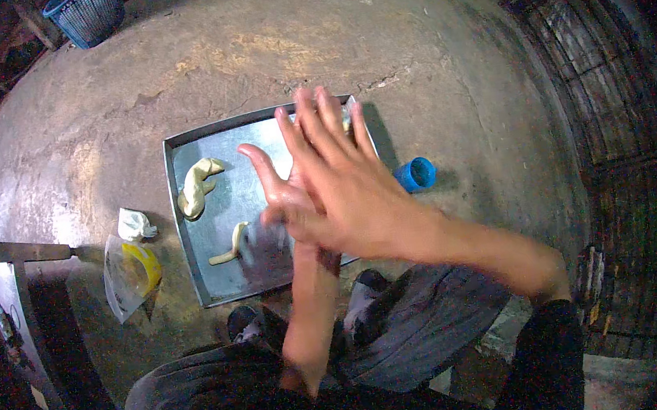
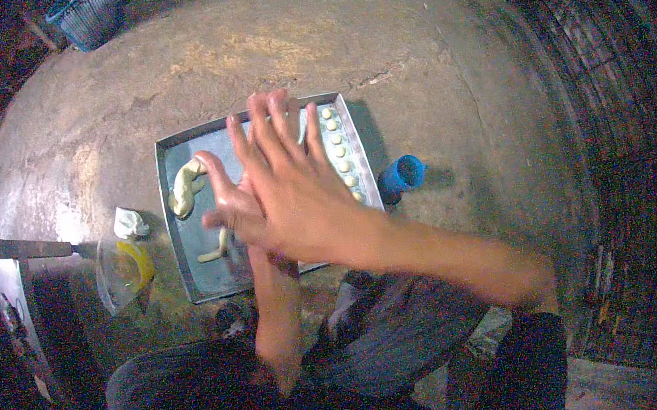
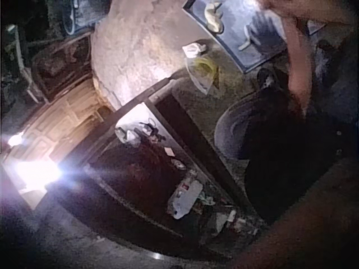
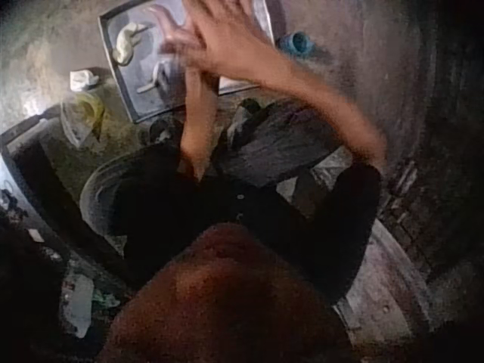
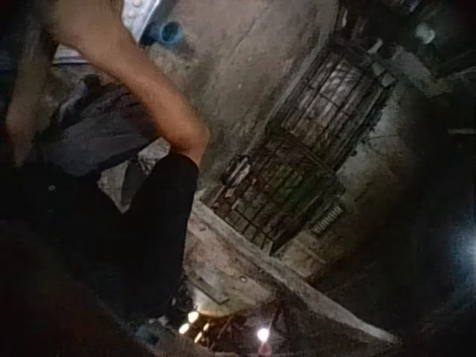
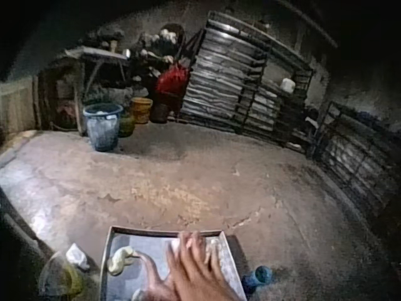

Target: The person rolls pieces of dough by hand on a metal tray and arranges them into rows.

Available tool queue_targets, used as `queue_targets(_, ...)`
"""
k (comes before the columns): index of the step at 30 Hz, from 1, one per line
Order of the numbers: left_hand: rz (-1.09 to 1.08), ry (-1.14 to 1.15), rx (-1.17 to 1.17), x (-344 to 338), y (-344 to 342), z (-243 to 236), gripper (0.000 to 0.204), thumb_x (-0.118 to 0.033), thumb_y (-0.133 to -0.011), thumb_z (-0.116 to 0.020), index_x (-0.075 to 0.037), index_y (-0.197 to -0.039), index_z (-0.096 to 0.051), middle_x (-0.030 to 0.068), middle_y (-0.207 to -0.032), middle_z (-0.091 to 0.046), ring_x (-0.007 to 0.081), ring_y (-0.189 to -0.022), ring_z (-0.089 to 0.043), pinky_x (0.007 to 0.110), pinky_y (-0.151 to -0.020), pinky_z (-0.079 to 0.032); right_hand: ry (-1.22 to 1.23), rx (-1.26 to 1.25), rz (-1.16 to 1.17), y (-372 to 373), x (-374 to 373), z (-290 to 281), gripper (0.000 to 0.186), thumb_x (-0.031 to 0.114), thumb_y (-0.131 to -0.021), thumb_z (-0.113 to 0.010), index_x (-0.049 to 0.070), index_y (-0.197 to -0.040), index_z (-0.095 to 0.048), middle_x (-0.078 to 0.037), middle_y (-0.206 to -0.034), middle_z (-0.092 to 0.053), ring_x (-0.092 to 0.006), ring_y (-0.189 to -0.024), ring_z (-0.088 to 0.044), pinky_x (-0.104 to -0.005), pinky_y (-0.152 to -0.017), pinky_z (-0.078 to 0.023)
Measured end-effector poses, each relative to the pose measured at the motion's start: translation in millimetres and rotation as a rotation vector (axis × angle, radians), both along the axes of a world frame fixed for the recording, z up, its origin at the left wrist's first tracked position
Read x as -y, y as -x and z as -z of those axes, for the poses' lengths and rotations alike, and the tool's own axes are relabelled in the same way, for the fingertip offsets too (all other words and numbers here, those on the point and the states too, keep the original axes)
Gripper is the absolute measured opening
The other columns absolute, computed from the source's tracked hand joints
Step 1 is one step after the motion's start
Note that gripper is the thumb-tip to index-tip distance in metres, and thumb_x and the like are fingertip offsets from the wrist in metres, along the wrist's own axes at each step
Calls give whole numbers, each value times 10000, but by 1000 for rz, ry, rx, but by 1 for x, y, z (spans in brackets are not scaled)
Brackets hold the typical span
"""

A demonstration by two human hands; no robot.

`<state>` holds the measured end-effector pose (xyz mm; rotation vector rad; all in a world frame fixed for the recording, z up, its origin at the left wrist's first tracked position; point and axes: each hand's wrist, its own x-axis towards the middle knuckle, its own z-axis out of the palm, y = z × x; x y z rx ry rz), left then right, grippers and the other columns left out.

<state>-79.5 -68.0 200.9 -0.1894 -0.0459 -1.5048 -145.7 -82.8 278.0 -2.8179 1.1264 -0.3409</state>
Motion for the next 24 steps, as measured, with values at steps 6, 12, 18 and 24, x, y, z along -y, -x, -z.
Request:
queue_targets(6, 6, -87, 35, 14, 43, 1, 882, -711, -1004, -271, -70, -1610, -233, 201, -1658, -243, 350, -1534, -229, 566, -1242, -174, -105, 144, -82, -28, -2, -6, 1027, 803, -936, -300, -18, -1550, -347, -351, -1587, -284, -531, -1514, -150, -717, -1182, -64)
queue_targets(12, 28, -45, 18, 4, 11, -10, 942, -767, -985, -231, -74, -1619, -179, 171, -1673, -209, 320, -1562, -168, 503, -1262, -163, 92, -53, -12, 8, 9, 16, 1028, 799, -933, -321, 1, -1581, -295, -377, -1572, -285, -544, -1512, -143, -732, -1174, -34)
queue_targets(18, 79, -218, 42, 15, 39, -6, 859, -704, -1023, -232, -92, -1622, -178, 162, -1635, -295, 295, -1563, -166, 512, -1262, -150, -199, 1, -146, -29, 0, -5, 915, 760, -972, -282, 111, -1617, -268, -335, -1628, -195, -533, -1523, -101, -680, -1201, -24)
queue_targets(24, -81, -92, 109, 11, 5, 1, 1046, -849, -920, -269, -84, -1627, -179, 142, -1671, -244, 308, -1543, -230, 478, -1257, -191, 23, -6, -73, 3, 16, 26, 907, 747, -968, -329, 71, -1571, -363, -401, -1566, -266, -571, -1502, -134, -714, -1182, -5)
